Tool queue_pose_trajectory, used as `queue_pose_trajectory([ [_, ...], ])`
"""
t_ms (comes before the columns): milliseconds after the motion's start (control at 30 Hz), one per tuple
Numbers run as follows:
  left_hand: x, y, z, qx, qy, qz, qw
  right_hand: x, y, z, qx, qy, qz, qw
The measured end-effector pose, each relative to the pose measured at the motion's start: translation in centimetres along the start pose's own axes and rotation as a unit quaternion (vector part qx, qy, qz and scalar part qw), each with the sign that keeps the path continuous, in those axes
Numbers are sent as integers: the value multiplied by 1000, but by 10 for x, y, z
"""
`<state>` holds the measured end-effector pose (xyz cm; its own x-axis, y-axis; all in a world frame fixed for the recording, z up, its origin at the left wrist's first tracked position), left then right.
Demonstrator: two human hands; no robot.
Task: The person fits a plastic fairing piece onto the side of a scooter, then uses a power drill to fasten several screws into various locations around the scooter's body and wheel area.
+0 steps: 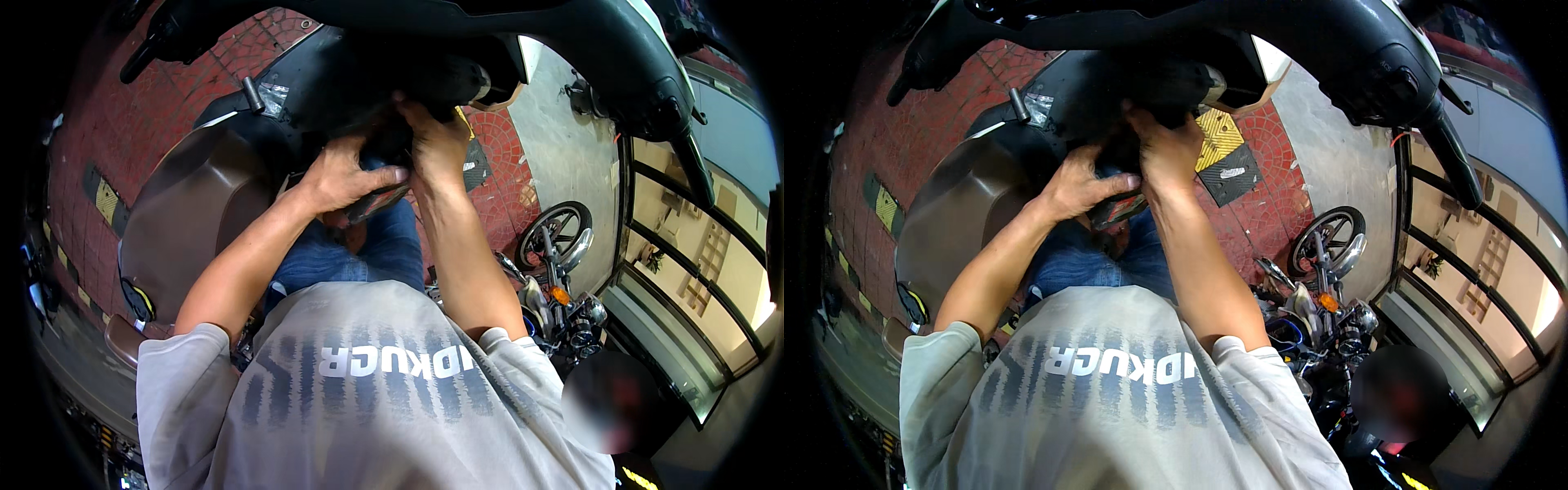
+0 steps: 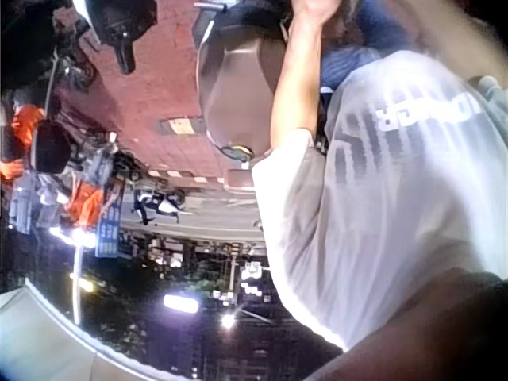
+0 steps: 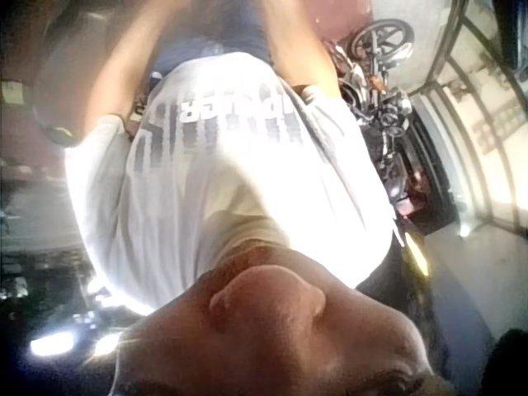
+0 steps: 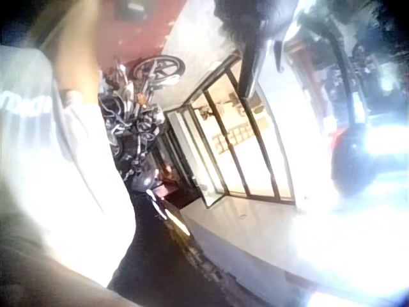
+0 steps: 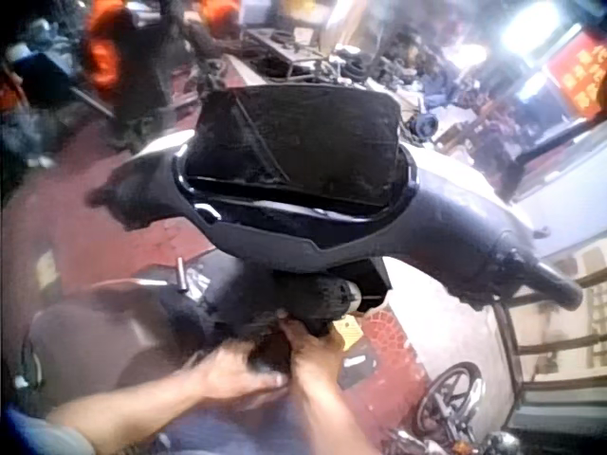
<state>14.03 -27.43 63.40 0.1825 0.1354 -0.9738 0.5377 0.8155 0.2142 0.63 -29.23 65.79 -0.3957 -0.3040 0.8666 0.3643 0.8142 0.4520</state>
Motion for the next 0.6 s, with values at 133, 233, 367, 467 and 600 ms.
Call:
queue_pose_trajectory([
  [133, -15, 4, 5, -55, -59, -43, 996, -4, -1, 4, -5, -15, -1, 1000],
  [233, -27, 5, 11, -124, -48, -85, 987, -2, -1, 2, 3, -33, 5, 999],
  [367, -40, 6, 16, -170, -75, -50, 981, -4, -5, 1, 24, -69, 0, 997],
  [467, -38, 4, 13, -172, -99, -40, 979, 7, 3, -4, 29, -91, -20, 995],
  [600, -45, 3, 16, -173, -112, -38, 978, 6, -2, -1, 33, -80, -10, 996],
])
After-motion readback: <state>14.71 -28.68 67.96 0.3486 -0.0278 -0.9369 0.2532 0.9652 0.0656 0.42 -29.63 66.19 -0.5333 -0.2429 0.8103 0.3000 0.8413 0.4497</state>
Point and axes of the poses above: each hand's wrist, its own y-axis away from the middle knuckle, its own z-axis out of the back of the hand, x = y × z, the point moved 9 cm from there along -y, towards the middle knuckle
